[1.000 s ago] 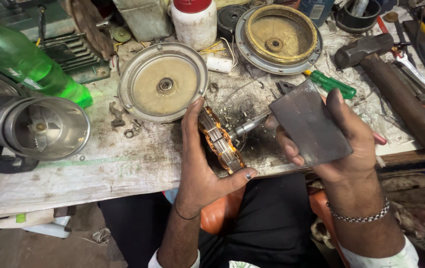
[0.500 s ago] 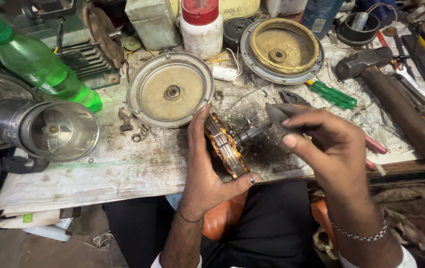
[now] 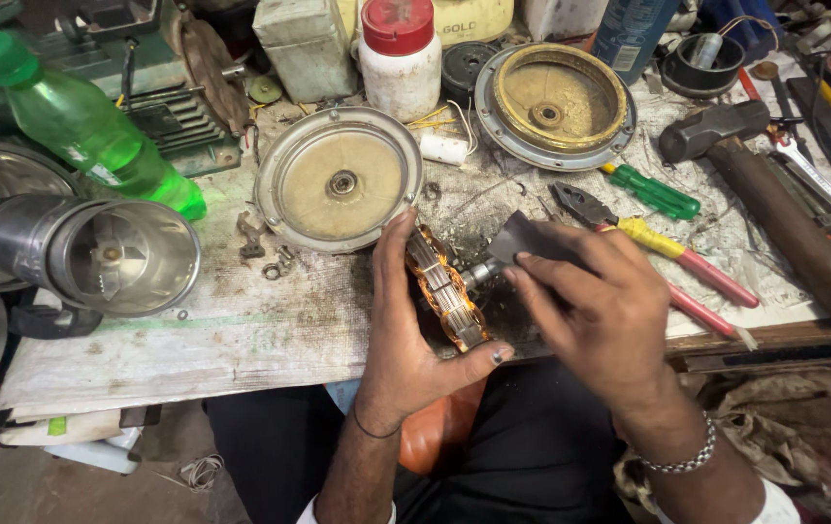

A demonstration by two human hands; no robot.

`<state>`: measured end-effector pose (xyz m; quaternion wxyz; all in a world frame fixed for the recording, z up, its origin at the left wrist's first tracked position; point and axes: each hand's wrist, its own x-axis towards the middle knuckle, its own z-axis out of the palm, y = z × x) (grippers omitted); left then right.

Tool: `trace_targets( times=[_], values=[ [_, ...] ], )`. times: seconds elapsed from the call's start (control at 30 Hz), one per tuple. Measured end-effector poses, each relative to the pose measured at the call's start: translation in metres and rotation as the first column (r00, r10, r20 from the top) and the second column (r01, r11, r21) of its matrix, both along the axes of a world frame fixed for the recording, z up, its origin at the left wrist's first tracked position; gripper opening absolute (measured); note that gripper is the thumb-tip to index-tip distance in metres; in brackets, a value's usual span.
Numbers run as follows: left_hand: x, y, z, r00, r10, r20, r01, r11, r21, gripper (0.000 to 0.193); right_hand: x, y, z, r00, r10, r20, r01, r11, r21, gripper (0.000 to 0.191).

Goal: The person holds a motor rotor in their left hand and uses a sanding block in their right hand to sand the copper windings and metal surfaces. The person rotates the rotor to access different areas and continues sanding throughout the clip.

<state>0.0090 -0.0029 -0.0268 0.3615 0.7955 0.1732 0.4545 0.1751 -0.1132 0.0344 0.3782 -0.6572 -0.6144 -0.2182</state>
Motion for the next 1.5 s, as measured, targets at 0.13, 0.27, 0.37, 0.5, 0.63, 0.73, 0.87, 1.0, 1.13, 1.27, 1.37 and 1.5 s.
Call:
trace_targets(
  times=[0.13,0.27,0.37,0.5,0.63,0.73,0.87,1.0,1.13,1.27,1.37,1.5],
  values=[
    [0.000,-0.001,0.001,1.000,-0.004,-0.005,0.004,1.000,-0.009,0.132,-0.004,0.003,-0.002,0.997,-0.031,0.067,0.032,0.999,-0.011,0.025],
    [0.000,-0.002,0.002,1.000,-0.001,-0.012,0.000,1.000,-0.008,0.132,-0.006,0.002,0.001,0.994,-0.062,0.090,0.067,0.996,-0.052,0.035],
    [0.000,-0.002,0.002,1.000,-0.002,-0.014,0.002,1.000,-0.001,0.132,-0.006,0.002,0.003,0.994,-0.077,0.073,0.083,0.994,-0.077,0.036],
    [0.000,-0.001,0.002,1.000,-0.019,0.001,0.020,1.000,-0.004,0.131,-0.008,0.002,0.004,0.997,-0.083,-0.009,0.081,0.988,-0.133,0.038],
    [-0.001,-0.002,0.004,1.000,-0.017,0.005,0.017,1.000,-0.020,0.127,-0.010,-0.002,0.007,0.992,-0.092,-0.087,0.070,0.972,-0.224,0.042],
    [-0.001,-0.003,0.005,1.000,-0.007,-0.001,0.007,1.000,0.011,0.126,-0.008,-0.006,0.011,0.998,-0.039,-0.040,0.030,0.977,-0.209,0.048],
    [-0.001,-0.004,0.006,1.000,-0.004,-0.002,0.004,1.000,0.005,0.126,-0.007,-0.011,0.012,0.989,-0.142,-0.030,0.130,0.959,-0.252,0.046],
    [-0.001,-0.004,0.006,1.000,-0.009,0.002,0.009,1.000,-0.008,0.126,-0.007,-0.011,0.010,0.998,-0.031,-0.057,0.014,0.959,-0.285,0.047],
    [-0.001,-0.004,0.006,1.000,-0.003,-0.011,0.003,1.000,0.010,0.126,-0.009,-0.012,0.009,0.988,-0.148,-0.050,0.128,0.951,-0.282,0.044],
    [-0.001,-0.004,0.006,1.000,-0.008,-0.007,0.008,1.000,-0.002,0.127,-0.009,-0.012,0.011,0.991,-0.133,-0.017,0.121,0.941,-0.315,0.045],
    [-0.001,-0.004,0.006,1.000,-0.013,-0.006,0.013,1.000,-0.003,0.127,-0.009,-0.012,0.011,0.997,-0.035,-0.072,0.013,0.957,-0.290,0.044],
    [-0.001,-0.004,0.006,1.000,-0.008,-0.022,0.008,1.000,0.000,0.127,-0.008,-0.013,0.010,0.984,-0.175,0.017,0.173,0.944,-0.282,0.042]
  ],
)
